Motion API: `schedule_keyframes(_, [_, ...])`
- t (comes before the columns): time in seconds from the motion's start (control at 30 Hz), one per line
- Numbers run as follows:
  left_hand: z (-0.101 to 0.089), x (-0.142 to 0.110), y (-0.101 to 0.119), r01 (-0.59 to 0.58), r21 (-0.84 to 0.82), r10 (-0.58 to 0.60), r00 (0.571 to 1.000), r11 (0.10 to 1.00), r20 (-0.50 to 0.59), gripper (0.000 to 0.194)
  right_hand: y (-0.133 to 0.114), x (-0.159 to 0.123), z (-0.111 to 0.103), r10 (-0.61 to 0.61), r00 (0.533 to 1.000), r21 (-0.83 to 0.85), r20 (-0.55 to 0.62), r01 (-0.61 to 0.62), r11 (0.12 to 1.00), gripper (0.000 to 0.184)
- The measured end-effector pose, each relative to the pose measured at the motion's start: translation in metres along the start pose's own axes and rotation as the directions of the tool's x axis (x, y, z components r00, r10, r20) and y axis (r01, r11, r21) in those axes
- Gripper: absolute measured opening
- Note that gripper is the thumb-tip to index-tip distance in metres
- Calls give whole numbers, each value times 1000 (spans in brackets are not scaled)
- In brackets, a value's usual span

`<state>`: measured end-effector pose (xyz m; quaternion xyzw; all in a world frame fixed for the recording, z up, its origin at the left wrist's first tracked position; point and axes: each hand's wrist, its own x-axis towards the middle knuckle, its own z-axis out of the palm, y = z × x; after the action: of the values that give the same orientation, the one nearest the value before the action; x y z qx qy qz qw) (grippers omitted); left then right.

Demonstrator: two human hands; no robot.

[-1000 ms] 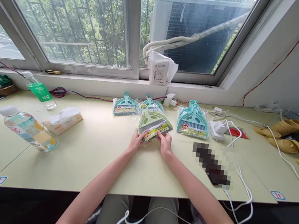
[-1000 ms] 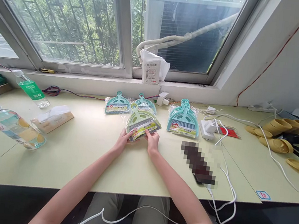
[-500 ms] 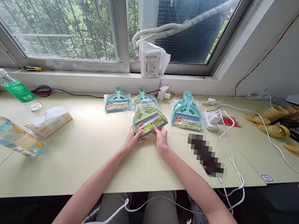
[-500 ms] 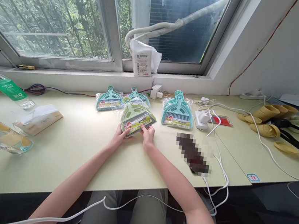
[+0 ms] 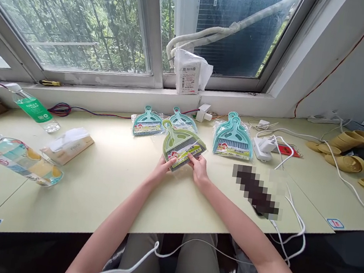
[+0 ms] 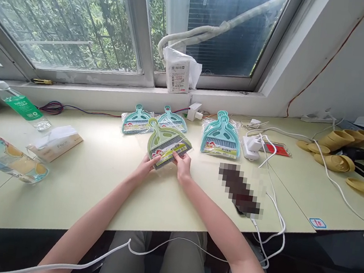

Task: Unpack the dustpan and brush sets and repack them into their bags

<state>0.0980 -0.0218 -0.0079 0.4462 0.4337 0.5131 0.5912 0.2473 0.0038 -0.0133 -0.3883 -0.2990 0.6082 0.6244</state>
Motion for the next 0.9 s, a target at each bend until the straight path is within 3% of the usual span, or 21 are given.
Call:
schedule_keyframes(0.17, [0,-2,1,-45,5,45,999,999,-7,58,-8,5,-2,80,995,-35,60,-78,996,28])
schedule_keyframes(0.27, [-1,-2,2,-55,13,56,998,998,-26,57,-12,9,-4,138,990,-40,31,-136,990,25])
schedule_keyframes(0.47, [-6,-4,3,-82,61,78,994,995,72,60,-15,16,-15,82,986,-20,-142,-85,996,24])
schedule_keyframes(0.77, [-6,-6,7,-105,19,102,987,994,122,57,-16,16,-19,75,985,-41,-157,-83,996,30])
schedule_keyframes(0.9, [-7,-5,7,-76,-6,76,995,997,63,61,-17,19,-18,91,993,-2,-73,-91,996,32])
